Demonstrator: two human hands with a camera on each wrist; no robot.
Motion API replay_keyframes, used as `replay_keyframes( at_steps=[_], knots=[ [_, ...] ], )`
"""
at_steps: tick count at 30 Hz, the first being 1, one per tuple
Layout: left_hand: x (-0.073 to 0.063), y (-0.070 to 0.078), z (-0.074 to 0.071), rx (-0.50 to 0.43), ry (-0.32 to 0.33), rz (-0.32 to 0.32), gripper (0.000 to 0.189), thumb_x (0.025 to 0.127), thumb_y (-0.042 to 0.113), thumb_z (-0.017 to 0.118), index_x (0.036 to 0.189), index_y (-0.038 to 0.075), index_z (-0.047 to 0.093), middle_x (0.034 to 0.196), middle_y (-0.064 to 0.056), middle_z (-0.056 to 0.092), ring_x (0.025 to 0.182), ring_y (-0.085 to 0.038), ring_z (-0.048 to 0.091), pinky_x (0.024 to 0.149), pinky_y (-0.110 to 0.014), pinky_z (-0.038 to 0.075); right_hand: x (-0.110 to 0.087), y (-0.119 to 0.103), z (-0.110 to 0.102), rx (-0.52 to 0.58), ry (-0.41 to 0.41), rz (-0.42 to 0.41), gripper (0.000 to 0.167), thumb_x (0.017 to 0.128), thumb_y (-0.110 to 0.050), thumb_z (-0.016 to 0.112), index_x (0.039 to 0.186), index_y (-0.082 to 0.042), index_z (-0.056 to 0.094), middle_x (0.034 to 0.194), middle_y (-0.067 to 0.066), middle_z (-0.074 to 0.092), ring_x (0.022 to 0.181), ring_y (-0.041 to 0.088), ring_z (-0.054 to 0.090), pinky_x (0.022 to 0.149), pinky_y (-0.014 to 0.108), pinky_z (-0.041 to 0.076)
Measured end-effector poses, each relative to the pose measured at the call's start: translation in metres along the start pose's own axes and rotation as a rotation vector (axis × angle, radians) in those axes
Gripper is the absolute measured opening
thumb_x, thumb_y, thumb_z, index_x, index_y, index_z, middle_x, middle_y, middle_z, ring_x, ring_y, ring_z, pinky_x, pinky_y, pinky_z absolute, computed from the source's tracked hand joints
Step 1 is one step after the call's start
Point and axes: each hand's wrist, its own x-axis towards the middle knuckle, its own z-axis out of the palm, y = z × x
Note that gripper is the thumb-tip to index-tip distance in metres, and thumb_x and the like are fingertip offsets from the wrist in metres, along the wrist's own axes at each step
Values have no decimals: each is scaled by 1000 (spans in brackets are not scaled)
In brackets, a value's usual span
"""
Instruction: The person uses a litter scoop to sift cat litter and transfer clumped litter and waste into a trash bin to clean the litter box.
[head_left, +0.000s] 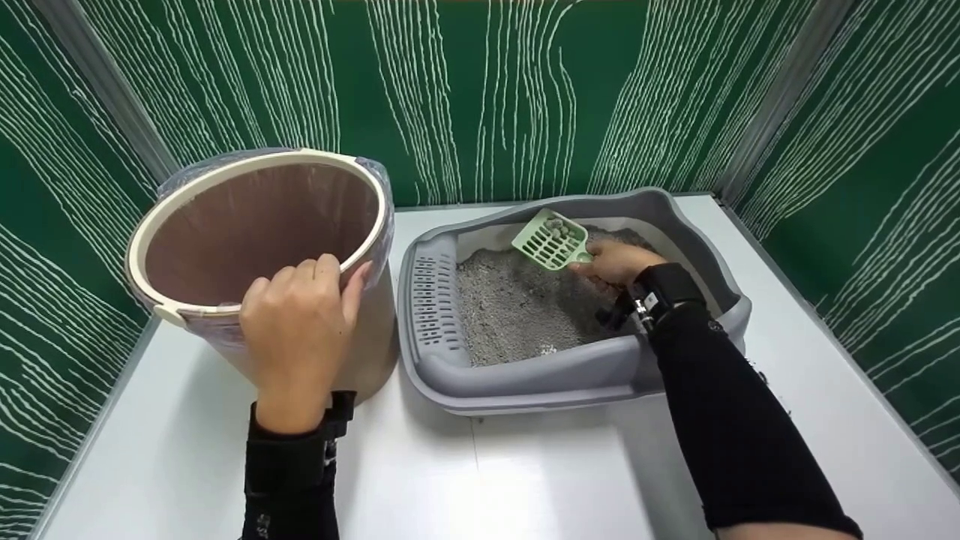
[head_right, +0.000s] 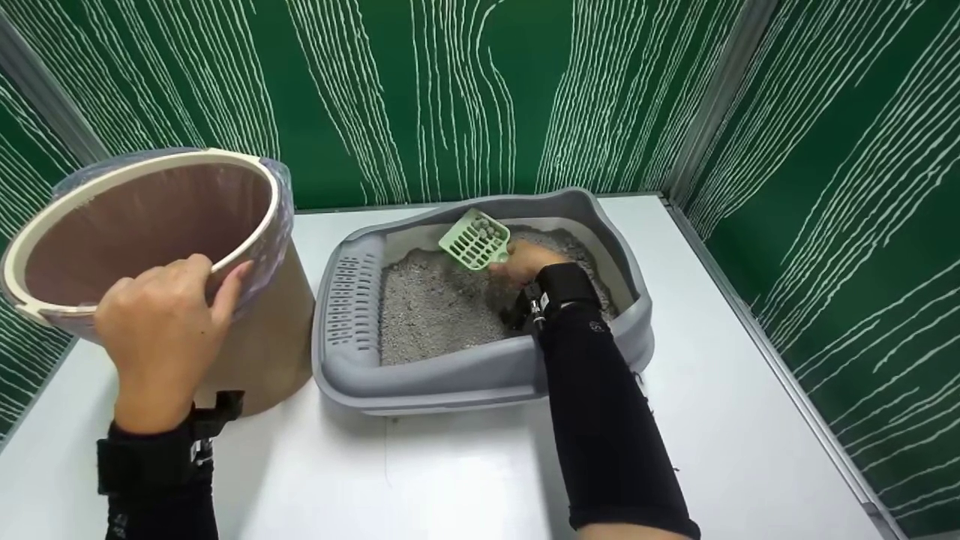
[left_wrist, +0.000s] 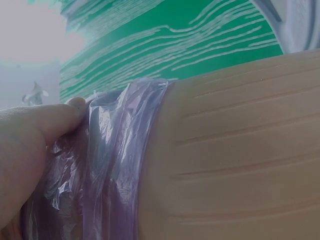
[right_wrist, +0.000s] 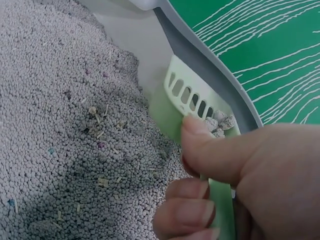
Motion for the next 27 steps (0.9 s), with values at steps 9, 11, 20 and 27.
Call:
replay_keyframes(
  at_steps=[9, 11, 20, 27],
  knots=[
    [0, 0, 0, 5, -11, -1, 47, 105, 38, 69, 79, -1, 61, 66, -18, 62, 58, -38, 59, 55, -45, 39, 0, 2, -1, 23, -9, 31, 33, 113, -24, 55, 134, 1, 52, 82, -3, 48, 65, 9, 43, 61, 25, 39],
    [0, 0, 0, 3, -11, -3, 47, 105, 38, 69, 80, -1, 62, 66, -18, 62, 58, -38, 59, 55, -45, 39, 0, 2, -1, 28, -19, 47, 32, 113, -25, 55, 131, 1, 53, 82, -3, 49, 65, 9, 43, 61, 24, 40],
    [0, 1, 0, -7, -1, -1, 48, 105, 38, 69, 77, 1, 59, 64, -17, 60, 56, -37, 58, 54, -44, 38, 2, 0, -3, -5, -101, 31, 30, 112, -30, 55, 113, -4, 69, 74, -6, 52, 60, 4, 44, 55, 19, 38],
    [-1, 0, 2, -13, 4, -2, 47, 104, 38, 70, 79, 0, 61, 66, -18, 62, 57, -39, 59, 55, -45, 39, 3, -1, -2, -121, -143, 2, 46, 113, -36, 53, 130, 4, 68, 76, -6, 50, 63, 6, 46, 58, 21, 41]
  ],
)
